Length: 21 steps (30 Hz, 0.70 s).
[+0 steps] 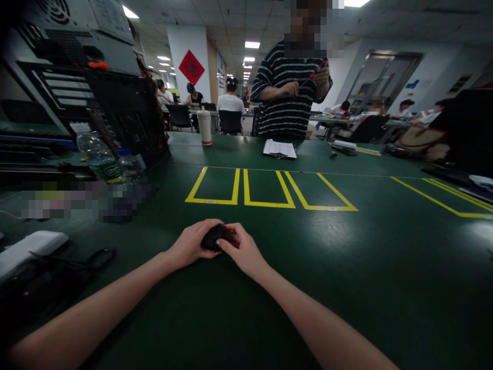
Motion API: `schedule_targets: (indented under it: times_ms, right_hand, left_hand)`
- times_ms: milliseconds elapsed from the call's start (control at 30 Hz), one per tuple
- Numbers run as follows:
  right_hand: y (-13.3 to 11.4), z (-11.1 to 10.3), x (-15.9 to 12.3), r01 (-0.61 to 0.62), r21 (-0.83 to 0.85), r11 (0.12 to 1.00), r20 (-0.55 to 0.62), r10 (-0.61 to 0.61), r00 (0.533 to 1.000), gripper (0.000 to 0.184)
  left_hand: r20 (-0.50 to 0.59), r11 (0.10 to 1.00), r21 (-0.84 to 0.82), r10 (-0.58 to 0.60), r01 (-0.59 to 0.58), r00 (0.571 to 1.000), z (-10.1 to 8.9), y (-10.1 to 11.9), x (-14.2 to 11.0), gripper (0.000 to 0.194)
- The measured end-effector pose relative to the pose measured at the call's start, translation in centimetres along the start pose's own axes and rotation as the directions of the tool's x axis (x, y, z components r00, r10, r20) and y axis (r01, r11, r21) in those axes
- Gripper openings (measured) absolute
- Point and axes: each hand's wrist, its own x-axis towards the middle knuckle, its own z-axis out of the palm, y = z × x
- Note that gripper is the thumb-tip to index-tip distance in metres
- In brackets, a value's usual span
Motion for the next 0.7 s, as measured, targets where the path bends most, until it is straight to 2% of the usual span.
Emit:
schedule_targets:
  times_ms: [200, 367, 533, 700]
  right_hand:
    - [0.18, -0.1, -0.06, 0.034, 0.034, 0.999, 0.053, -0.036, 0.998, 0.025]
    - [0.81, -0.04, 0.28, 0.049, 0.045, 0.998, 0.025, -0.05, 0.998, 0.02]
    - [0.94, -0.11, 0.26, 0.046, -0.002, 0.999, 0.021, -0.046, 0.999, 0.024]
    - [0.66, -0.27, -0.04, 0.072, -0.002, 0.997, 0.079, -0.072, 0.994, 0.023]
  left_hand:
    - [-0.003, 1.0, 0.004, 0.0, 0.0, 1.0, -0.12, 0.1, -0.03, 0.057]
    - [0.001, 1.0, 0.015, 0.008, -0.008, 1.0, -0.05, 0.1, 0.05, 0.058]
    - [-0.007, 1.0, 0.007, 0.003, -0.003, 1.0, 0.12, 0.01, 0.05, 0.058]
    - [-0.024, 1.0, 0.007, 0.022, -0.022, 0.999, 0.1, 0.02, 0.03, 0.057]
